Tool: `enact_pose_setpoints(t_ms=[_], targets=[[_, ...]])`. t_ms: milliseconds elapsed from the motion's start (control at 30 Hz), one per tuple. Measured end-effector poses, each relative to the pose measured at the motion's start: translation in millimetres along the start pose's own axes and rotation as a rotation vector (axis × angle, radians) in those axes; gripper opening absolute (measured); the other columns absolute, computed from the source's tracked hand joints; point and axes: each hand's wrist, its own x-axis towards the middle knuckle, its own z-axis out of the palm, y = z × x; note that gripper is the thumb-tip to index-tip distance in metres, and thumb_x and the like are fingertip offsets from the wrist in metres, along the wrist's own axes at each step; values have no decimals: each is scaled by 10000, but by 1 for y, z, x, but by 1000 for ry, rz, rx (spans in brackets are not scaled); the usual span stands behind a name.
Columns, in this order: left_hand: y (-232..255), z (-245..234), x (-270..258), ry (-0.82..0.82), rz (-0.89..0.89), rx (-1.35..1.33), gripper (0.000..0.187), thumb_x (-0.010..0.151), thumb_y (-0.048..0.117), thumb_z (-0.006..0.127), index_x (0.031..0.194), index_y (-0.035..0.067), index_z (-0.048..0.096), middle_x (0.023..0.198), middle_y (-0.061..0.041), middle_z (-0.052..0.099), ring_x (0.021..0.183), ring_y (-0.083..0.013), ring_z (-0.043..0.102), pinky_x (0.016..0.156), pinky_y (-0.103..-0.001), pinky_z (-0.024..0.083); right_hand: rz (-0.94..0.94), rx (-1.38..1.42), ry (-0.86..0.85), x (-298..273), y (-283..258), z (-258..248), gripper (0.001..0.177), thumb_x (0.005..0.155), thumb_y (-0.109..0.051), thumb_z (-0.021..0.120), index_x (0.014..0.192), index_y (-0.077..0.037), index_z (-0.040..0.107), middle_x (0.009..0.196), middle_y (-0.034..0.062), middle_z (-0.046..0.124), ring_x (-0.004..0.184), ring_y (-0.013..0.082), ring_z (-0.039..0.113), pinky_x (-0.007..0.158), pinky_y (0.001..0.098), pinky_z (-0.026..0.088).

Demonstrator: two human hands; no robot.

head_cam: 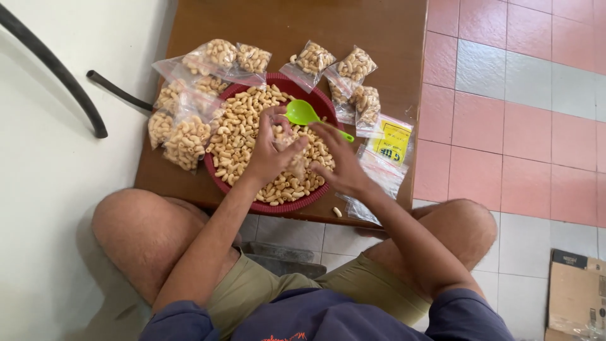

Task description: The person scoops snacks from a large bowl into small plastic bags and seals them by hand.

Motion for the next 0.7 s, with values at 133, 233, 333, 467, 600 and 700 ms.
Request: enact_pose_setpoints(t_ms=[133,233,333,467,600,700], targets=[[-15,14,-8,-104,-89,-304,914,934,199,876,1581,130,234,1328,-90,377,1295,-217,508,1221,-442,424,-100,234,34,-12,-1,36,1172,850,-433,925,1708,-62,218,1575,387,457,1439,611,439,1172,726,378],[-19,14,-12,-162,-119,-411,932,950,139,828,1618,162,180,1377,-94,418,1370,-252,503,1246,-457,415,-1,384,156,-16,16,53,869,910,-164,866,1619,-23,385,1447,290,625,1389,484,562,1157,637,441],[-26,6,-4,-153,-44,-248,918,947,64,802,1643,150,209,1465,-169,474,1440,-339,464,1245,-547,375,13,440,206,-14,15,43,799,964,-158,828,1617,1,394,1528,301,538,1479,467,464,1236,627,350],[-22,0,1,-39,-120,-238,830,920,28,839,1612,135,393,1353,-137,604,1256,-271,648,1105,-423,573,62,607,132,-14,18,30,667,950,-104,842,1527,-13,521,1358,197,687,1256,271,649,1096,494,514],[-31,-4,6,52,-105,-229,731,861,6,908,1500,82,561,1215,-74,701,1081,-152,733,939,-303,680,140,729,108,-14,12,26,442,984,-222,823,1352,-30,672,1149,106,779,1017,161,725,920,392,613],[-38,-2,6,80,-88,-222,705,838,15,939,1457,64,604,1194,-97,722,1051,-157,751,903,-307,700,140,721,59,-6,-2,14,264,1063,-247,717,1233,-47,741,1031,39,774,913,109,689,839,336,602]])
